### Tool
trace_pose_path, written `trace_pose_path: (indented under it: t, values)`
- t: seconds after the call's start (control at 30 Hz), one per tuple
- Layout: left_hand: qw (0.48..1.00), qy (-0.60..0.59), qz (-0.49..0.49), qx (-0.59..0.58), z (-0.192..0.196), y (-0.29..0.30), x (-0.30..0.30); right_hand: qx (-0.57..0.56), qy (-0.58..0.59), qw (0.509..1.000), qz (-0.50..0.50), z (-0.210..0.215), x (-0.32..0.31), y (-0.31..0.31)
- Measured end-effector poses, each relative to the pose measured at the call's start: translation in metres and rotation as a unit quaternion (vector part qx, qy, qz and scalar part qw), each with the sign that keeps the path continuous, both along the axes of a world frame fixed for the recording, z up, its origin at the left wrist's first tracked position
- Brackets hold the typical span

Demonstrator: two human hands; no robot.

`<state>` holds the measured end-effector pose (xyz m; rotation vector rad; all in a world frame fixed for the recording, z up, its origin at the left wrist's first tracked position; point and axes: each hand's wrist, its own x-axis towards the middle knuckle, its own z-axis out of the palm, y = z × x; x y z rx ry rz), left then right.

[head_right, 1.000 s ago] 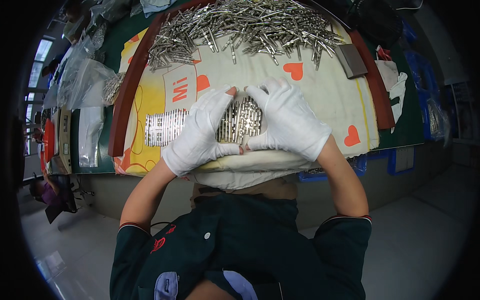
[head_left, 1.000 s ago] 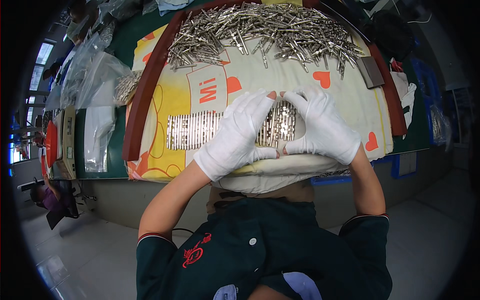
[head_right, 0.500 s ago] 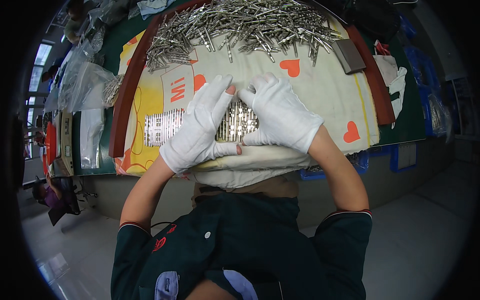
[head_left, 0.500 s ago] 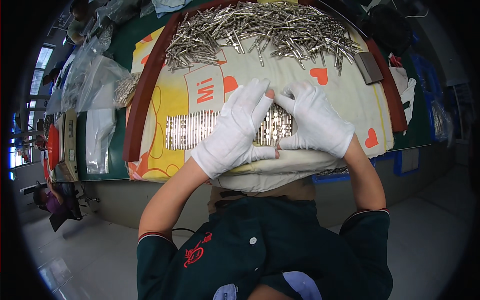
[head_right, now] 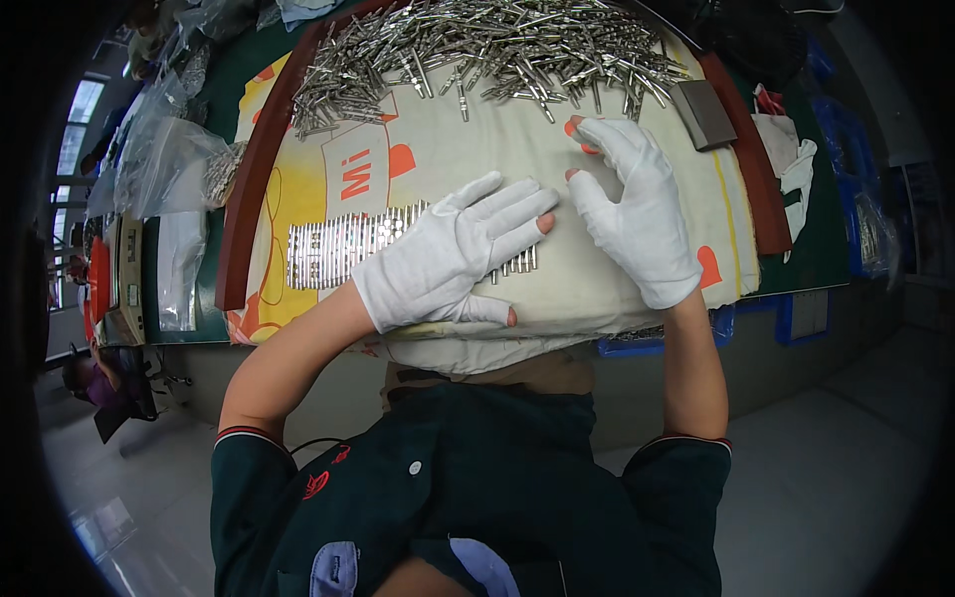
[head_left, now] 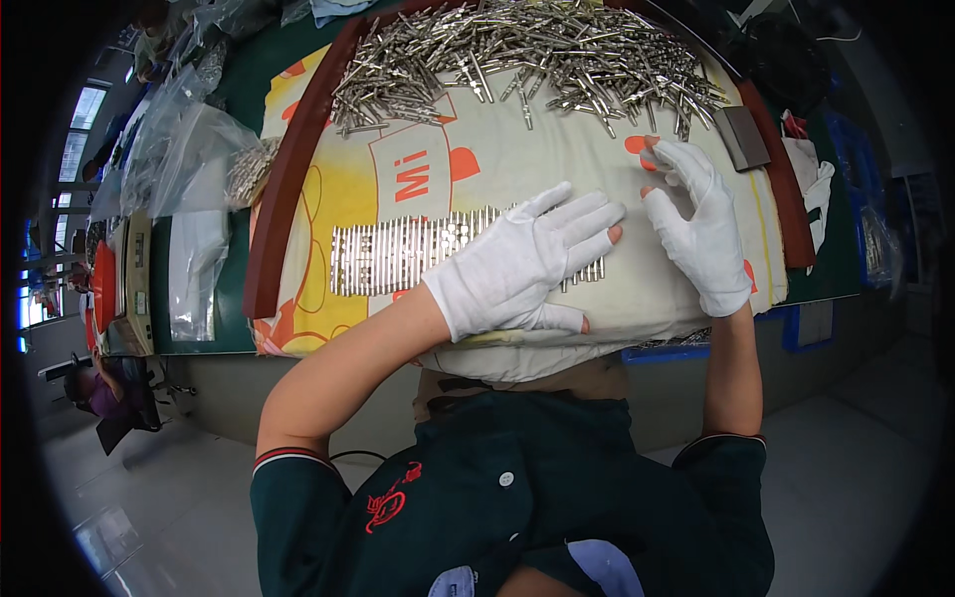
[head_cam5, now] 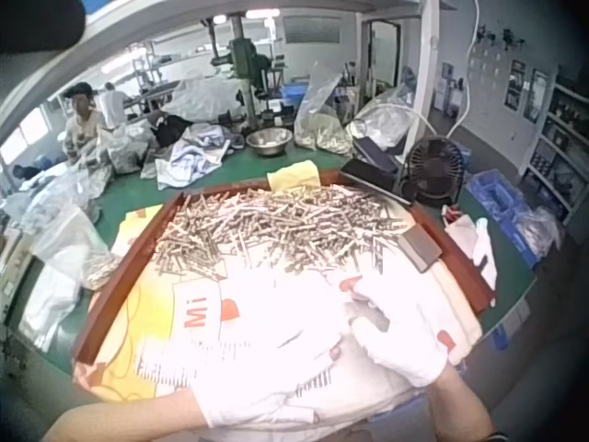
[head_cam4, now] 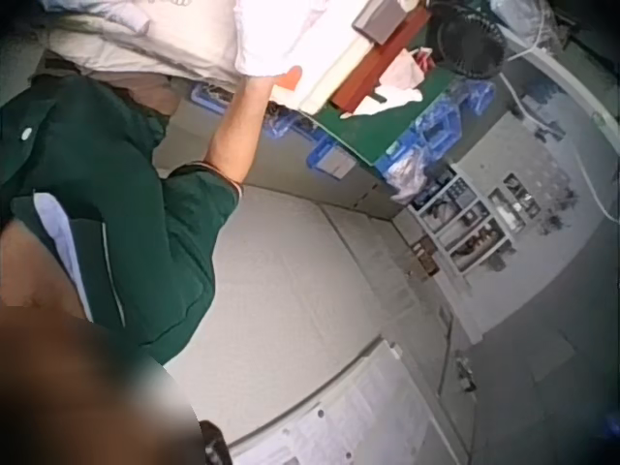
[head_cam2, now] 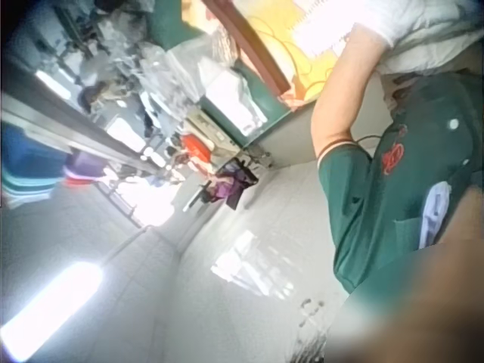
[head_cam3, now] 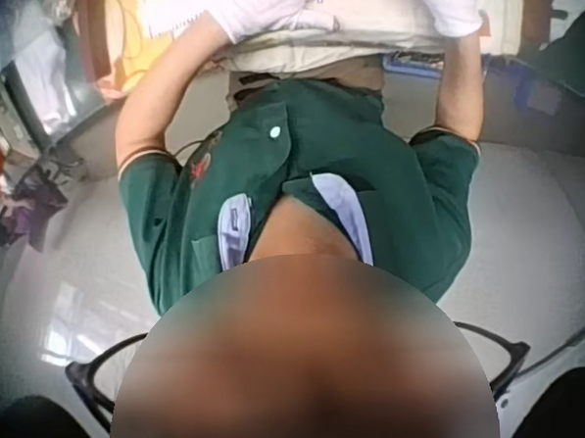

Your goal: Sorting and arranging small metal pins onto a template at a workbench.

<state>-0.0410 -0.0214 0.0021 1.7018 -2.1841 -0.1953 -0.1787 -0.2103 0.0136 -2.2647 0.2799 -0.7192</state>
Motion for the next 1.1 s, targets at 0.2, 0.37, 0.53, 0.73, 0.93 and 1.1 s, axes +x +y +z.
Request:
trace_pose_path:
  t: [0.2,0.37,0.53,0.73,0.93,1.1]
  values:
    - [1.000,0.008,0.015,0.010,-0.001,-0.010,-0.007,0.120,0.039,0.991,-0.050,-0.007,-0.013,0.002]
    - [0.999,0.004,0.039,0.000,-0.001,-0.005,-0.005,0.051,0.035,0.997,-0.036,-0.002,-0.024,0.008]
    - [0.998,0.052,0.033,-0.006,0.000,-0.007,-0.005,-0.089,-0.001,0.996,0.021,-0.012,-0.018,0.014]
    - [0.998,0.019,0.051,0.002,0.006,-0.002,-0.007,-0.078,-0.027,0.996,0.029,-0.005,-0.007,0.020]
    - [0.992,-0.023,0.124,0.032,0.019,0.031,0.011,-0.096,-0.020,0.994,0.039,-0.001,-0.001,0.014]
    - [0.974,-0.054,0.219,0.034,0.018,0.087,0.039,-0.124,0.032,0.989,0.072,-0.002,0.002,0.011]
